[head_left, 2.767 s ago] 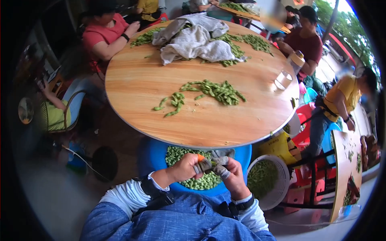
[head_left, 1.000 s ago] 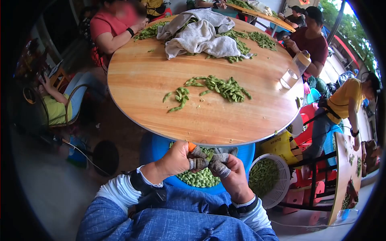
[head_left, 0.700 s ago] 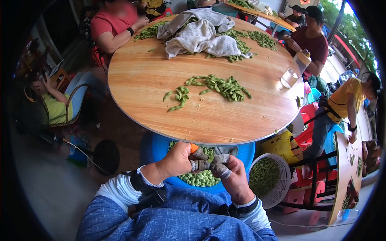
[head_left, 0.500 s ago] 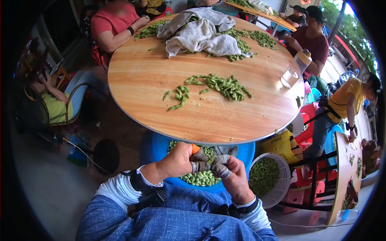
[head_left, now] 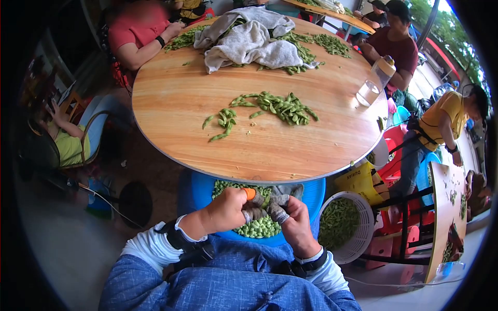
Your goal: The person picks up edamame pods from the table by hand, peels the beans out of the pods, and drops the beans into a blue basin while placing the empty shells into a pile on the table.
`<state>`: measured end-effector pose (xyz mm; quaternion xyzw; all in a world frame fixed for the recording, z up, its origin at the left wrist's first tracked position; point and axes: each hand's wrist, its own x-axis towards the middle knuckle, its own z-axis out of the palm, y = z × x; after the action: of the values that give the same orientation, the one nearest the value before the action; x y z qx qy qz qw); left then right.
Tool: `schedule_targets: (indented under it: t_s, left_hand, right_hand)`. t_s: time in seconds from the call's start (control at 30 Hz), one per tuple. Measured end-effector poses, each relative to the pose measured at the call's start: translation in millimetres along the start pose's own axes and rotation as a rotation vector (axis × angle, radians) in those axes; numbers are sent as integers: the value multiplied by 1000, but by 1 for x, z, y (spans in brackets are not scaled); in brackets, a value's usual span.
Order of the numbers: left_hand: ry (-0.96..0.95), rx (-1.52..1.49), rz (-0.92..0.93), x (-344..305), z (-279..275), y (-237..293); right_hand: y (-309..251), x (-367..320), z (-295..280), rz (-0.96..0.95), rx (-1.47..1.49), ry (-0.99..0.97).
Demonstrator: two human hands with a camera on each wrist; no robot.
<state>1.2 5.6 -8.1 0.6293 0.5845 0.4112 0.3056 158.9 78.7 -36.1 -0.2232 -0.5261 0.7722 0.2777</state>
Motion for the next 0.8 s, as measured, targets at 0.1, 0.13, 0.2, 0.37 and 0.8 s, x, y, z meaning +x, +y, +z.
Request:
schedule_targets:
  t_s: [0.1,0.13,0.2,0.37,0.8]
  left_hand:
    - [11,416,193,-4,2,-1]
    - [33,448,217,-5,3,2]
    - [85,472,263,-7,6,0]
    - [98,-7,42,-8,17,-10]
    - [94,210,68,-4,16,-9]
  right_hand:
    - [1,-2,4,-16,15,55]
    - [2,-3,1,-17,7,44]
    - [1,-1,1,-25,-22,21]
    - [-1,-3,2,-64,84,-1]
    - [-7,-7,-9,96,103,-35]
